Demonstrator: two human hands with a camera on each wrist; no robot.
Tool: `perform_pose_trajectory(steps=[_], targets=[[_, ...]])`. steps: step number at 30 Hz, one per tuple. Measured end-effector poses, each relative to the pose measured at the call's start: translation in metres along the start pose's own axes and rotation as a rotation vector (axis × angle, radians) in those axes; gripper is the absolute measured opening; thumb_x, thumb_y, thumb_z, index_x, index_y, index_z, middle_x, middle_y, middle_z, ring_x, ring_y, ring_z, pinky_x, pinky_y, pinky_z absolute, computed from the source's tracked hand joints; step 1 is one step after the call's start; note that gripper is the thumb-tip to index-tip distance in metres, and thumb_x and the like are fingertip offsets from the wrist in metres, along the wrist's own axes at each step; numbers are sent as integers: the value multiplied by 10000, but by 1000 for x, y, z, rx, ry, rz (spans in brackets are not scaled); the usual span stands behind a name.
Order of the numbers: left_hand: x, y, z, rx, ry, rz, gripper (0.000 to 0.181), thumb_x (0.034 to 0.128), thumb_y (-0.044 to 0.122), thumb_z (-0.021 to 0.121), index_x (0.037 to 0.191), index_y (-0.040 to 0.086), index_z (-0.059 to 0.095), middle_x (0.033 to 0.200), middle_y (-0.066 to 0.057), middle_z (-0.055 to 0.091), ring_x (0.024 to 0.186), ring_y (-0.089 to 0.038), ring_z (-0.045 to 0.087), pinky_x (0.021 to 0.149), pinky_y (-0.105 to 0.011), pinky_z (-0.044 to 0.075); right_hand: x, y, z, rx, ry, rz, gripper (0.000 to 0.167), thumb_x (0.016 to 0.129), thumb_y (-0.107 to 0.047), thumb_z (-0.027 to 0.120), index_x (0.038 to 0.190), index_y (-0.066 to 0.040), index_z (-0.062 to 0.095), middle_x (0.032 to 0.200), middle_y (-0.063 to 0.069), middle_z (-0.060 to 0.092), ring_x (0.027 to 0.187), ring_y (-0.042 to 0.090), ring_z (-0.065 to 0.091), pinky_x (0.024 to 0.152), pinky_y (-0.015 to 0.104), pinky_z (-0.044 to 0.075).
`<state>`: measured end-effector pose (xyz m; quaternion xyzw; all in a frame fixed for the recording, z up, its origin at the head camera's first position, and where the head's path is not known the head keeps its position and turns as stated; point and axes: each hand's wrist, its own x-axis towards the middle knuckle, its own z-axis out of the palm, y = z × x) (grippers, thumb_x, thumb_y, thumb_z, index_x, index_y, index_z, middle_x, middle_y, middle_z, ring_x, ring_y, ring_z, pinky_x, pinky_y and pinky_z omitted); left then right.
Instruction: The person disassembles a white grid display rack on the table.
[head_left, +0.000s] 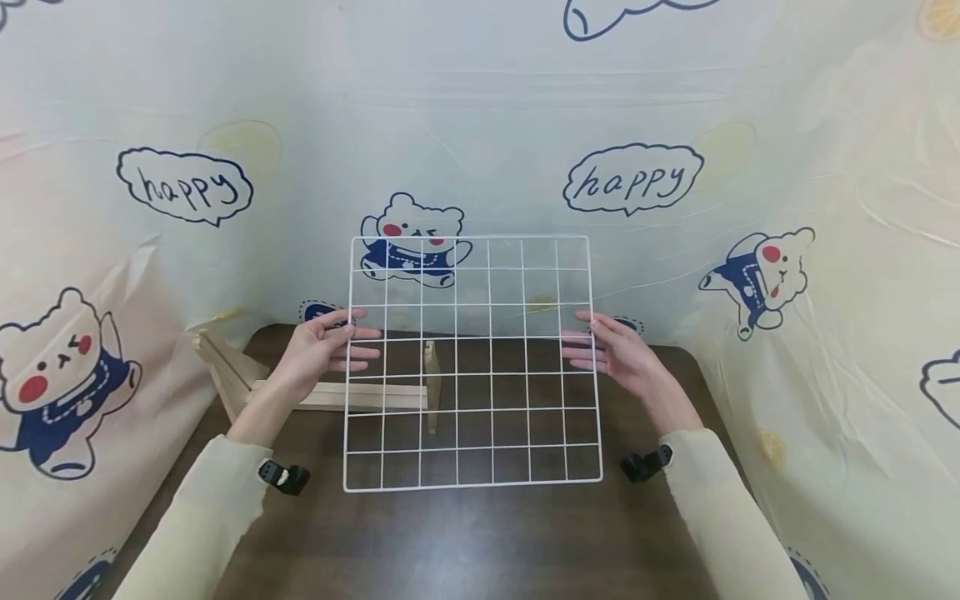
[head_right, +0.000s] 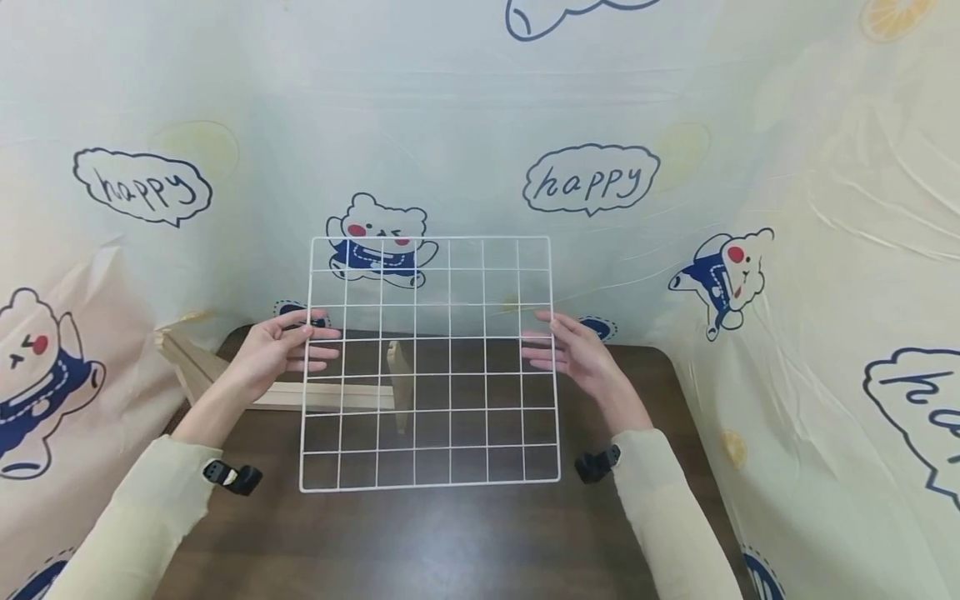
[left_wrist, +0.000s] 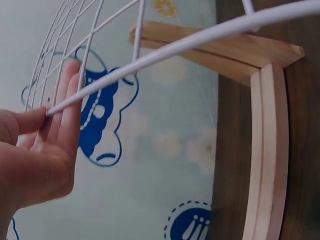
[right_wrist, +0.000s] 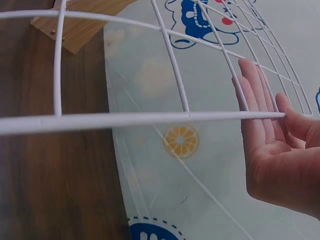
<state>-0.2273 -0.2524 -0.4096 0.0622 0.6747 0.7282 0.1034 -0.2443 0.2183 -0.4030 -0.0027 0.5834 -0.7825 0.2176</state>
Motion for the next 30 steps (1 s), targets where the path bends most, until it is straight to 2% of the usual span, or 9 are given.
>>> perform_pose_trajectory(steps=[4, 8, 14, 16, 25, 30], targets=[[0, -3, 10, 22, 25, 19, 460, 1017, 189, 503, 1433, 19, 406, 1150, -221, 658, 887, -309, 704, 751, -426, 560, -7, -1, -8, 9, -3, 12, 442, 1061, -239, 364, 1476, -94, 324, 1126, 99, 689, 980, 270, 685, 885, 412, 538], [2, -4, 19, 62, 30, 15, 474, 1022, 167, 496, 1459, 22, 386, 1133, -241, 657, 872, -310, 706, 755, -426, 561, -14, -2, -15, 10, 12, 23, 494, 1063, -246, 354, 1514, -75, 249, 1078, 81, 706, 961, 265, 691, 870, 405, 546], [5, -3, 35, 78, 12, -5, 442, 1035, 120, 453, 1459, 14, 384, 1176, -318, 603, 887, -310, 703, 769, -423, 563, -21, 3, -27, 31, 70, 18, 305, 1064, -241, 360, 1317, -70, 369, 1041, 48, 718, 938, 240, 698, 856, 386, 553], [5, -3, 40, 72, 16, -3, 426, 1037, 110, 445, 1448, 8, 399, 1149, -299, 626, 884, -307, 705, 765, -424, 565, -25, 5, -30, 37, 80, 13, 249, 1063, -241, 369, 1262, -92, 376, 1040, 46, 719, 940, 241, 698, 857, 388, 552], [2, -6, 63, 37, 77, -29, 386, 1030, 86, 454, 1405, -5, 451, 1064, -231, 683, 854, -289, 713, 734, -412, 577, -46, 2, -44, 64, 27, -38, 237, 1064, -142, 347, 1297, -132, 391, 1108, 92, 697, 974, 285, 684, 874, 413, 542], [6, -10, 69, -1, 74, -21, 386, 1025, 76, 464, 1398, -21, 449, 1067, -247, 677, 848, -292, 713, 727, -414, 576, -51, -3, -50, 56, 4, -46, 262, 1061, -112, 345, 1314, -157, 396, 1140, 112, 682, 997, 293, 675, 950, 471, 467]])
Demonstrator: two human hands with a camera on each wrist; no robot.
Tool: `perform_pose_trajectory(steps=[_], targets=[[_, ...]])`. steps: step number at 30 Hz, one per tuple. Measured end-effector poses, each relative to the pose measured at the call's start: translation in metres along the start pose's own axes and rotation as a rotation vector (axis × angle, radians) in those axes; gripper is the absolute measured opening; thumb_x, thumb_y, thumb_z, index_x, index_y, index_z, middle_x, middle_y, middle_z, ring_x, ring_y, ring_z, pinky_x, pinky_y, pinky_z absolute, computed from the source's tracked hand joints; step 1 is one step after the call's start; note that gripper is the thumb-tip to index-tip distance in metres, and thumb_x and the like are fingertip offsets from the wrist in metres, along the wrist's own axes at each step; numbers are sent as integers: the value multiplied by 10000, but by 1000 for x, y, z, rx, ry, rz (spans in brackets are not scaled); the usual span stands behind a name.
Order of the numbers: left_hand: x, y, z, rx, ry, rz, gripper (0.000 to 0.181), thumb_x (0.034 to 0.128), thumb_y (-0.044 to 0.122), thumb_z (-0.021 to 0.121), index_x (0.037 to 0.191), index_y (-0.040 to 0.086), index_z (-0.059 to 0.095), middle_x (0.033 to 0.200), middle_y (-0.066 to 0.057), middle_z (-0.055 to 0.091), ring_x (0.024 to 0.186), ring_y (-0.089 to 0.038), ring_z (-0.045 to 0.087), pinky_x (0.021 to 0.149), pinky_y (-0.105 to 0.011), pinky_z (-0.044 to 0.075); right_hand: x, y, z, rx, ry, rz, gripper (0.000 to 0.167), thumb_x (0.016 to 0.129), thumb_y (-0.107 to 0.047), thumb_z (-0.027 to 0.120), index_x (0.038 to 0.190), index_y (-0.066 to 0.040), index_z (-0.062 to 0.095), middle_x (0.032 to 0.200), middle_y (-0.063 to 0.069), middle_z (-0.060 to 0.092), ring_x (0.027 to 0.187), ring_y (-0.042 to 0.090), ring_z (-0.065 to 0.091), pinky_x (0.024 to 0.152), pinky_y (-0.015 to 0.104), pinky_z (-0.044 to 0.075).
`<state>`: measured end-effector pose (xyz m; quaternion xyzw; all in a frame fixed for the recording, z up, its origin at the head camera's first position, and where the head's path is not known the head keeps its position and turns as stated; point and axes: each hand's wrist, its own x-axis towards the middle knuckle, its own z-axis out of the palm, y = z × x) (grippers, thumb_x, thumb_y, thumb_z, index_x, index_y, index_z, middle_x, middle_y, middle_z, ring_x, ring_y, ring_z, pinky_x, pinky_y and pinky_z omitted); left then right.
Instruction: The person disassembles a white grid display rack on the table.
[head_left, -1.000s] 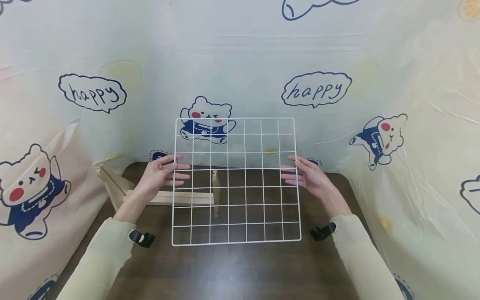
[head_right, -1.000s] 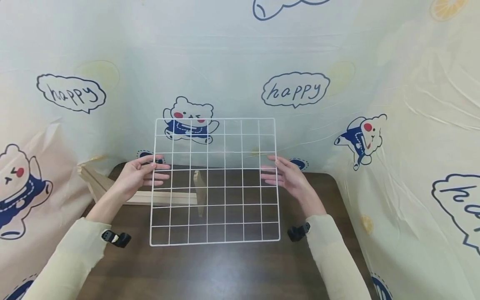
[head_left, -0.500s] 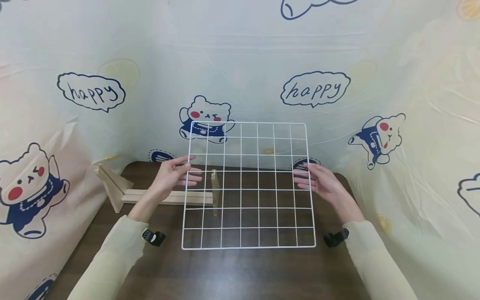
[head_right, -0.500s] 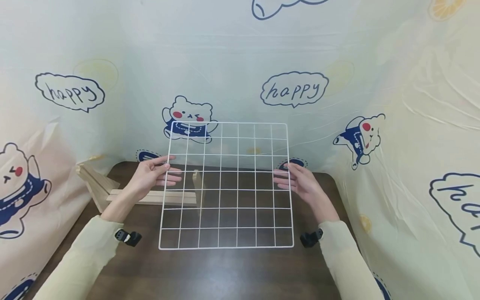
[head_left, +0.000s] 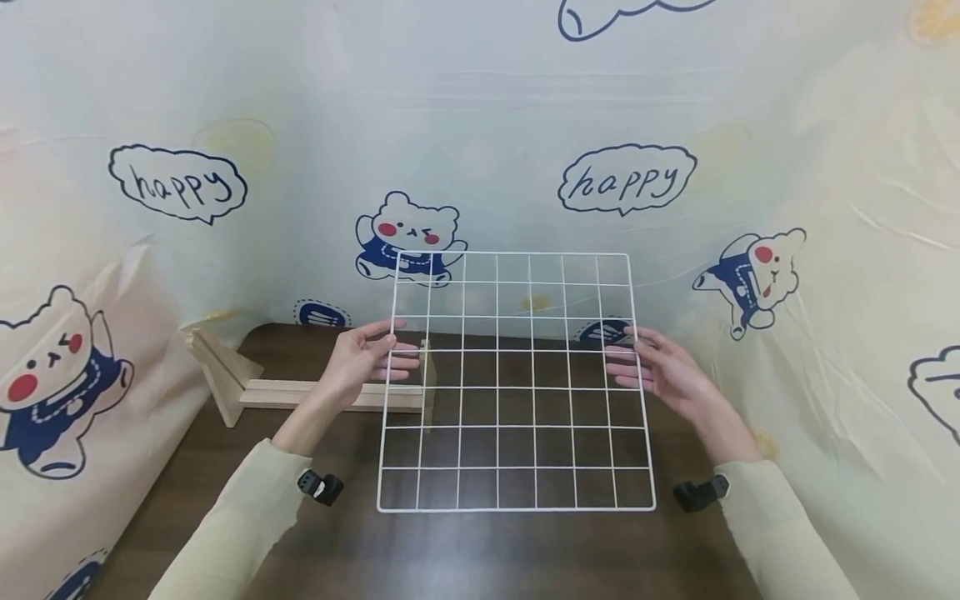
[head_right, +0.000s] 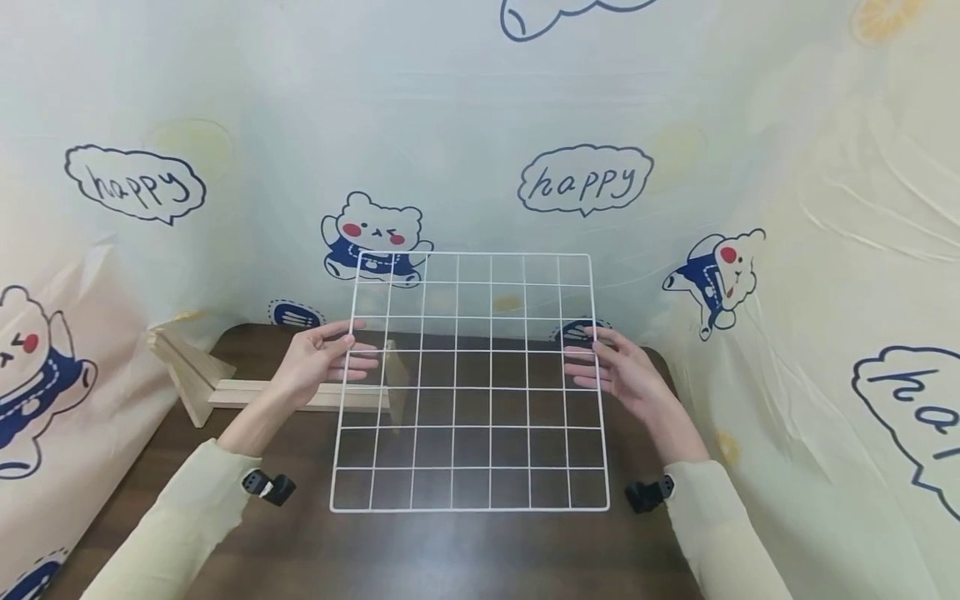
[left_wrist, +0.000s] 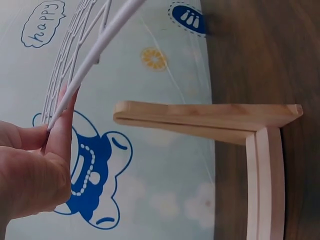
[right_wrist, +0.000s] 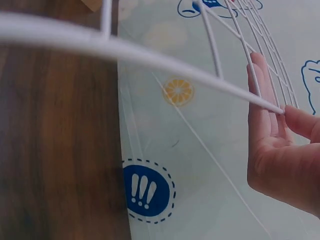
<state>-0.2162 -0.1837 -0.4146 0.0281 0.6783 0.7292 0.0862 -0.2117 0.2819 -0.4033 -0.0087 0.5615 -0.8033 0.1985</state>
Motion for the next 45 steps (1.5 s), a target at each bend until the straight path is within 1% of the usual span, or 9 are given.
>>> perform_pose_trajectory(steps=[9, 15, 18, 23, 27, 32, 36, 40, 45], targets=[[3, -3, 15, -23, -27, 17, 378, 1025, 54, 452, 1392, -36, 445, 1133, -325, 619, 852, -294, 712, 732, -421, 577, -7, 2, -15, -2, -24, -1, 275, 1068, -106, 302, 1289, -174, 452, 1121, 79, 694, 983, 275, 682, 889, 404, 531], [2, -10, 25, -31, -38, -2, 383, 1023, 77, 472, 1395, -13, 462, 1143, -322, 616, 856, -297, 712, 730, -427, 578, -15, 4, -28, 22, -49, 16, 368, 1069, -116, 306, 1258, -265, 584, 1136, 91, 687, 999, 281, 675, 899, 387, 526], [3, -14, 31, -36, -44, -4, 371, 1021, 72, 474, 1383, -11, 478, 1108, -307, 638, 846, -299, 713, 729, -433, 575, -18, 5, -35, 47, -37, 35, 373, 1066, -121, 332, 1224, -285, 627, 1126, 101, 690, 999, 282, 675, 903, 388, 525], [6, -20, 43, -50, -73, -5, 369, 1021, 81, 480, 1378, -12, 481, 1076, -283, 660, 850, -312, 711, 734, -432, 575, -25, 7, -48, 73, -16, 46, 353, 1061, -120, 354, 1235, -233, 640, 1109, 117, 694, 993, 285, 677, 899, 395, 526], [9, -25, 52, -61, -90, -9, 371, 1020, 87, 483, 1378, -10, 481, 1075, -274, 664, 854, -310, 711, 731, -414, 580, -30, 8, -57, 73, -1, 56, 337, 1064, -114, 339, 1165, -180, 653, 1086, 110, 703, 974, 265, 685, 869, 376, 545], [11, -31, 63, -69, -82, -22, 363, 1025, 81, 467, 1379, 3, 483, 1072, -267, 667, 848, -309, 711, 738, -415, 581, -35, 9, -65, 57, 22, 85, 205, 1065, -128, 341, 1133, -65, 523, 1070, 111, 707, 971, 252, 687, 869, 368, 546], [13, -35, 71, -57, -77, -30, 371, 1027, 71, 456, 1392, 5, 473, 1061, -263, 671, 840, -319, 711, 734, -411, 584, -38, 12, -70, 46, 47, 88, 178, 1065, -134, 343, 1131, -61, 491, 1047, 120, 711, 958, 255, 691, 859, 377, 551], [14, -39, 77, -4, -78, -17, 388, 1024, 56, 456, 1407, -5, 452, 1057, -268, 670, 832, -327, 710, 719, -403, 588, -43, 18, -73, 43, 87, 92, 163, 1060, -144, 368, 1121, -94, 511, 1028, 112, 717, 946, 248, 695, 849, 378, 554], [15, -45, 83, 42, -127, -28, 410, 1029, 66, 445, 1433, -2, 417, 1114, -273, 651, 842, -342, 706, 744, -462, 577, -49, 25, -82, 30, 102, 83, 183, 1063, -140, 358, 1099, -115, 535, 1006, 93, 723, 928, 238, 700, 836, 374, 561]])
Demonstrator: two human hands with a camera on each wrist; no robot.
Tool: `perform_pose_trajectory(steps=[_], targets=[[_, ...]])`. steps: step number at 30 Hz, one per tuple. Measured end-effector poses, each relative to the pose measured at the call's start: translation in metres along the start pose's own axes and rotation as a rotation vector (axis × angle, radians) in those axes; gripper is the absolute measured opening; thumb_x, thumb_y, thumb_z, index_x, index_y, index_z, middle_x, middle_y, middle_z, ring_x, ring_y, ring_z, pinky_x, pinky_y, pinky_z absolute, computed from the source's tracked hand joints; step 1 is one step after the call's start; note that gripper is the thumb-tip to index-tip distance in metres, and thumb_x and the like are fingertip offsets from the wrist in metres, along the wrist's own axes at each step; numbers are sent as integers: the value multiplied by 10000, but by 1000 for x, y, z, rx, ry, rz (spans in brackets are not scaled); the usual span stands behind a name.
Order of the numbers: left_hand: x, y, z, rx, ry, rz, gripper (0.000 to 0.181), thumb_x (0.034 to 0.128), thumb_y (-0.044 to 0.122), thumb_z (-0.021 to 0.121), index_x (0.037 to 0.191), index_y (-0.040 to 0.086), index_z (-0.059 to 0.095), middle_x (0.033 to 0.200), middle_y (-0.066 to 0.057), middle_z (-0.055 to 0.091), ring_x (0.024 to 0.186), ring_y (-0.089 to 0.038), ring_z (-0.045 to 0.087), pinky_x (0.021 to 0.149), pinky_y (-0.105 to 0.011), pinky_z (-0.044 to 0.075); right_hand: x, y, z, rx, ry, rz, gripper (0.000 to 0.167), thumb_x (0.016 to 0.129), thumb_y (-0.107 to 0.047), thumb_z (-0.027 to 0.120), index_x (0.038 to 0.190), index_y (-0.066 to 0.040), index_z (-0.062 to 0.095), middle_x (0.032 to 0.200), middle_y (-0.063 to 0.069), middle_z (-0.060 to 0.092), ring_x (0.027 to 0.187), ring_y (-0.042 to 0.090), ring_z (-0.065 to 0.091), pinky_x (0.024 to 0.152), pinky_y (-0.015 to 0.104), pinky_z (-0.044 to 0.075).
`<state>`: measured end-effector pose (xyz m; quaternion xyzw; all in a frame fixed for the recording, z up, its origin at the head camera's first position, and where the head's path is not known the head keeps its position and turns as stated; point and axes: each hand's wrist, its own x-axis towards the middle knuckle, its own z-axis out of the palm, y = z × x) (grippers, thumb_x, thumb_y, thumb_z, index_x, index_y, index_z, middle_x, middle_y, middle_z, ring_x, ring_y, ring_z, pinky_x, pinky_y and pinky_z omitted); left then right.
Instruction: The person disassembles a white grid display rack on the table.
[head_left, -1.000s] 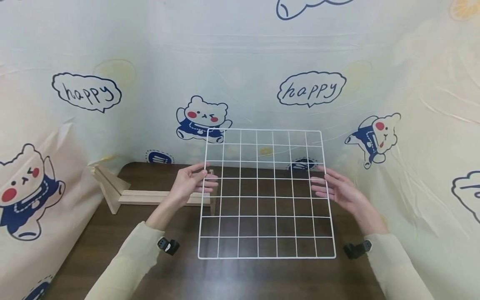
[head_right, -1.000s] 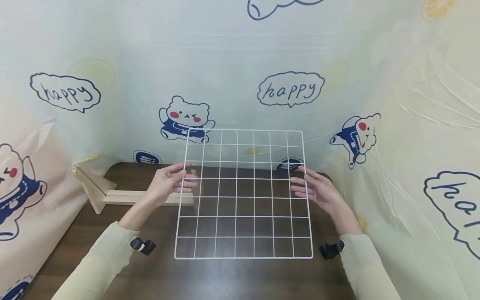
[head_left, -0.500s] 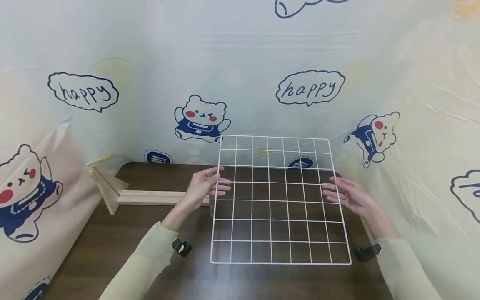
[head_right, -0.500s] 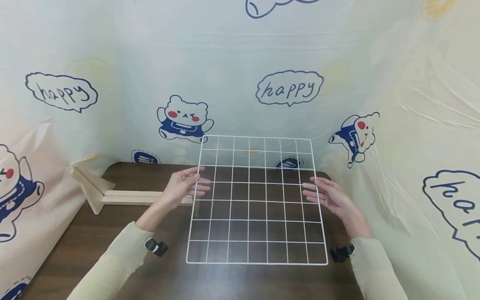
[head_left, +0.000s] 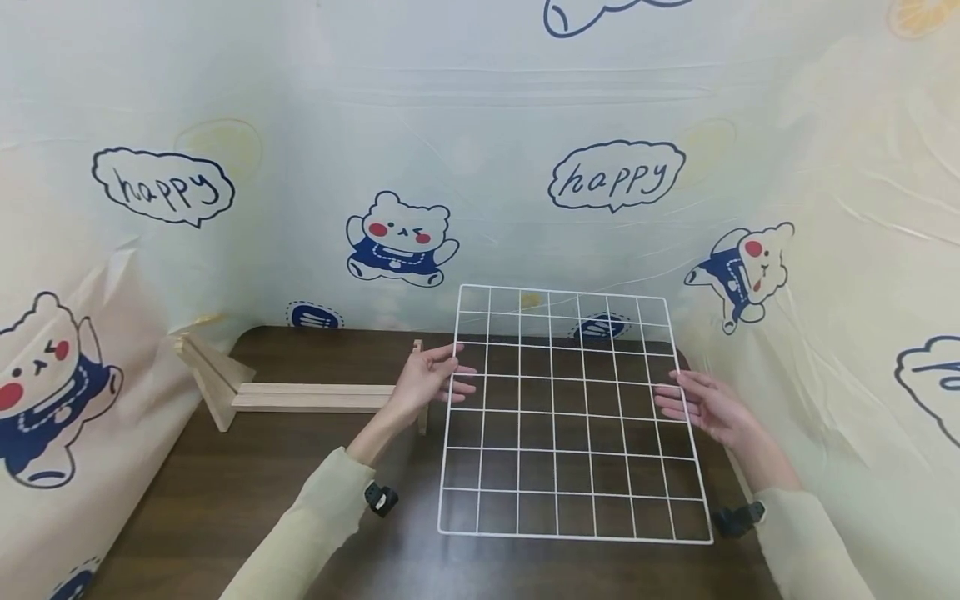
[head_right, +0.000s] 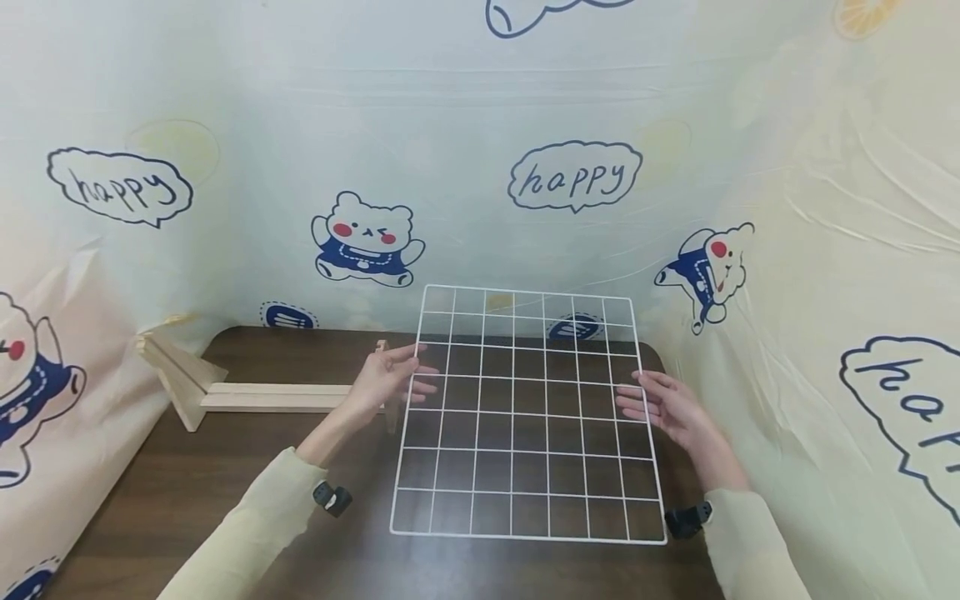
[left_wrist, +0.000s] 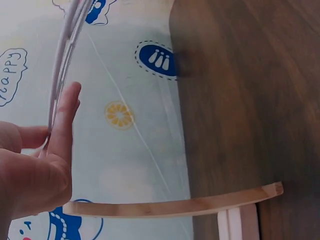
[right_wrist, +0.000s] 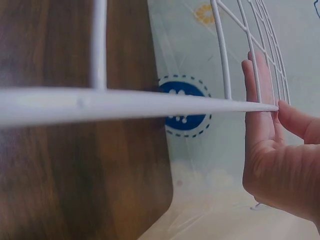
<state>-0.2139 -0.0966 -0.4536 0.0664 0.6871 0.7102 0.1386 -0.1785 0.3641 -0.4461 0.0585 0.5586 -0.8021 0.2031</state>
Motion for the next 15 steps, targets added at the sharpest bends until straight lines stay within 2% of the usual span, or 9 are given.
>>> perform_pose_trajectory(steps=[3, 7, 11, 15], targets=[[2, -7, 2, -4, -42, -25, 436, 1030, 79, 442, 1460, 34, 389, 1162, -237, 646, 849, -336, 706, 746, -489, 572, -1, 3, -8, -13, -4, -7, 223, 1066, -142, 345, 1072, -134, 569, 1005, 83, 723, 926, 227, 701, 836, 369, 562], [8, -21, 4, -52, -81, -71, 465, 1027, 80, 435, 1486, 87, 360, 1196, -194, 645, 870, -336, 704, 760, -509, 564, 0, 6, -16, -33, 7, -11, 266, 1069, -147, 330, 1059, -159, 596, 1006, 71, 724, 927, 217, 701, 832, 361, 564], [12, -35, 9, -111, -79, -108, 457, 1029, 59, 423, 1481, 93, 366, 1194, -206, 643, 875, -352, 700, 778, -527, 550, 2, 7, -21, -70, 39, -13, 266, 1067, -139, 334, 1063, -180, 596, 1000, 55, 724, 921, 208, 701, 832, 372, 566], [15, -46, 15, -154, -57, -134, 456, 1023, 30, 418, 1473, 88, 376, 1184, -224, 641, 856, -349, 703, 801, -556, 523, 5, 9, -24, -135, 73, -2, 198, 1066, -132, 339, 1127, -150, 526, 998, 28, 720, 929, 199, 698, 859, 390, 554]])
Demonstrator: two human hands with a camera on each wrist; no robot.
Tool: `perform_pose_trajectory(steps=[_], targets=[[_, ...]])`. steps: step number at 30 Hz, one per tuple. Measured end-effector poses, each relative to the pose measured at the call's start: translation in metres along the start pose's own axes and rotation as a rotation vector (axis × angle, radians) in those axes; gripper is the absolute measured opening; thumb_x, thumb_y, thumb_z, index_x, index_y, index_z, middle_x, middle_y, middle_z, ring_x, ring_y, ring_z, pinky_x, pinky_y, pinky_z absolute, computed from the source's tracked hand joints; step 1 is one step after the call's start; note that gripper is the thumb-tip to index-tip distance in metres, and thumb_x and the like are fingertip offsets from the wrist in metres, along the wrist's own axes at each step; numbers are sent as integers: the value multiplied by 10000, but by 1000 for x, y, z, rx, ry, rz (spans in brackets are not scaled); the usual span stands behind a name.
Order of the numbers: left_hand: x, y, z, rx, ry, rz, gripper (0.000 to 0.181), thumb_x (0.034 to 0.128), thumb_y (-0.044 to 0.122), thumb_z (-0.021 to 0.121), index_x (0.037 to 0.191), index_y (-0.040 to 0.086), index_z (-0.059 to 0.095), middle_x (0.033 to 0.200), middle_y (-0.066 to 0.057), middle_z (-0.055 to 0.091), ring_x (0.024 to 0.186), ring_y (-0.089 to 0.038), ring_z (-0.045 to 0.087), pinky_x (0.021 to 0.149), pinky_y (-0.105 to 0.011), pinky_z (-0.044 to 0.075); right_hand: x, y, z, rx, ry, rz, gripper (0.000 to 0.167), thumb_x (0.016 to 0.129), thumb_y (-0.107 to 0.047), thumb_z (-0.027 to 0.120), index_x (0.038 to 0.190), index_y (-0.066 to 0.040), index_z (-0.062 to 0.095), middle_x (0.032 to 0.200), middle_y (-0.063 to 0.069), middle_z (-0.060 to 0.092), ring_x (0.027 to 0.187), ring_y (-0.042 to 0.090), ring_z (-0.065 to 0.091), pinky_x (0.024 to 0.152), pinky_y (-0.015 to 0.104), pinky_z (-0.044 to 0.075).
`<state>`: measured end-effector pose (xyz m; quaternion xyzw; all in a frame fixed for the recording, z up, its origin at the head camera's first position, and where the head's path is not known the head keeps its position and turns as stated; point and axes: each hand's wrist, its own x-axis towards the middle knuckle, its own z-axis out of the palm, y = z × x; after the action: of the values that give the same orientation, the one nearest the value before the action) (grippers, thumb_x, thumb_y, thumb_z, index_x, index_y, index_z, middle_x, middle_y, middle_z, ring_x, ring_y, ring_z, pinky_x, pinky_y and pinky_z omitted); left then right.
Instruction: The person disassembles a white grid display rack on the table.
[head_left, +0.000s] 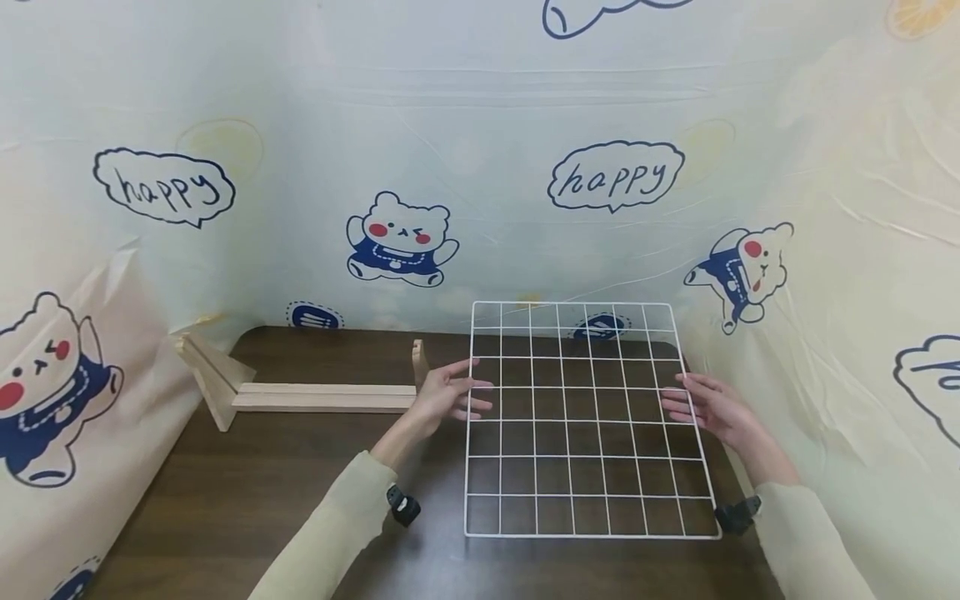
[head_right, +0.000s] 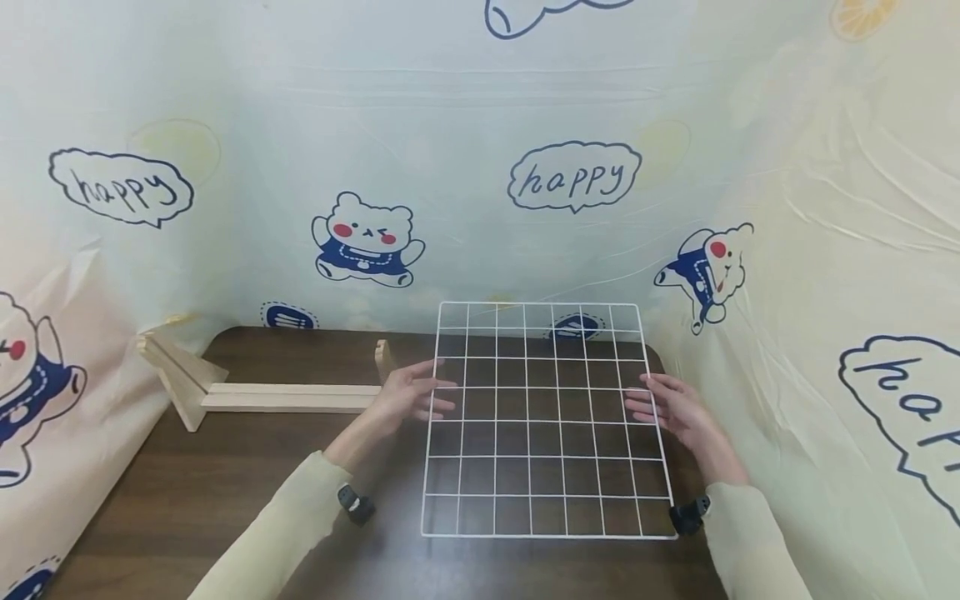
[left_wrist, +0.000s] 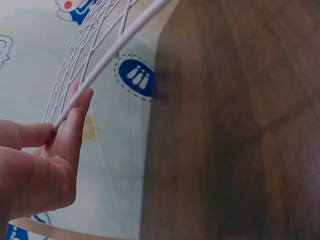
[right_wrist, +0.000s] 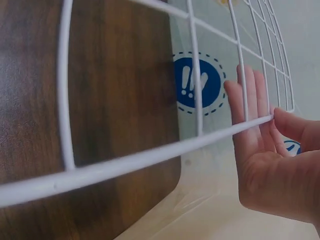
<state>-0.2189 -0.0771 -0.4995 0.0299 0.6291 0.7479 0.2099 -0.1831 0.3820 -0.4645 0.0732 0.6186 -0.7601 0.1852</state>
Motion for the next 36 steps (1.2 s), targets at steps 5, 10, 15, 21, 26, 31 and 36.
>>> perform_pose_trajectory(steps=[5, 10, 15, 21, 26, 31, 36], targets=[[8, -14, 1, -17, 28, -9, 447, 1020, 8, 414, 1462, 71, 391, 1169, -243, 640, 827, -337, 709, 807, -573, 506, 8, 3, -3, -82, 14, 26, 251, 1068, -113, 302, 1294, -66, 403, 1053, 42, 705, 973, 213, 685, 928, 433, 513], [19, -25, -1, -33, 53, -28, 427, 1016, 11, 431, 1439, 69, 425, 1180, -275, 620, 826, -338, 709, 785, -543, 529, 17, 10, -6, -127, 35, 54, 429, 1048, -31, 270, 1469, 32, 216, 1123, 92, 683, 984, 226, 680, 959, 454, 488], [31, -37, -2, -84, 91, -49, 404, 1010, 11, 441, 1414, 39, 453, 1143, -283, 634, 784, -321, 715, 783, -542, 531, 26, 18, -8, -125, 73, 83, 487, 1017, 48, 245, 1495, 54, 156, 1053, 61, 691, 959, 236, 685, 964, 479, 481], [39, -47, -3, -88, 137, -77, 389, 1006, 8, 436, 1393, 10, 467, 1109, -283, 647, 780, -330, 714, 767, -533, 544, 35, 27, -7, -111, 126, 118, 516, 983, 96, 242, 1494, 46, 190, 1033, 87, 694, 931, 255, 690, 951, 503, 486], [42, -52, -6, -57, 152, -114, 395, 1008, 32, 443, 1402, 25, 462, 1100, -243, 667, 821, -331, 711, 734, -475, 574, 42, 36, -6, -113, 162, 138, 505, 989, 86, 267, 1489, 44, 209, 1043, 122, 697, 914, 254, 691, 939, 505, 496], [48, -60, -8, -51, 149, -149, 422, 1016, 48, 430, 1435, 1, 406, 1120, -239, 660, 827, -318, 712, 728, -462, 579, 49, 46, -8, -151, 216, 140, 491, 1010, 49, 319, 1490, 48, 214, 1124, 210, 668, 892, 257, 699, 887, 477, 534], [54, -70, -12, -40, 162, -173, 421, 1020, 51, 422, 1438, 3, 401, 1156, -251, 640, 855, -332, 706, 735, -476, 576, 58, 54, -7, -203, 256, 147, 482, 1011, 37, 344, 1482, 49, 245, 1119, 212, 670, 879, 262, 700, 850, 459, 555]])
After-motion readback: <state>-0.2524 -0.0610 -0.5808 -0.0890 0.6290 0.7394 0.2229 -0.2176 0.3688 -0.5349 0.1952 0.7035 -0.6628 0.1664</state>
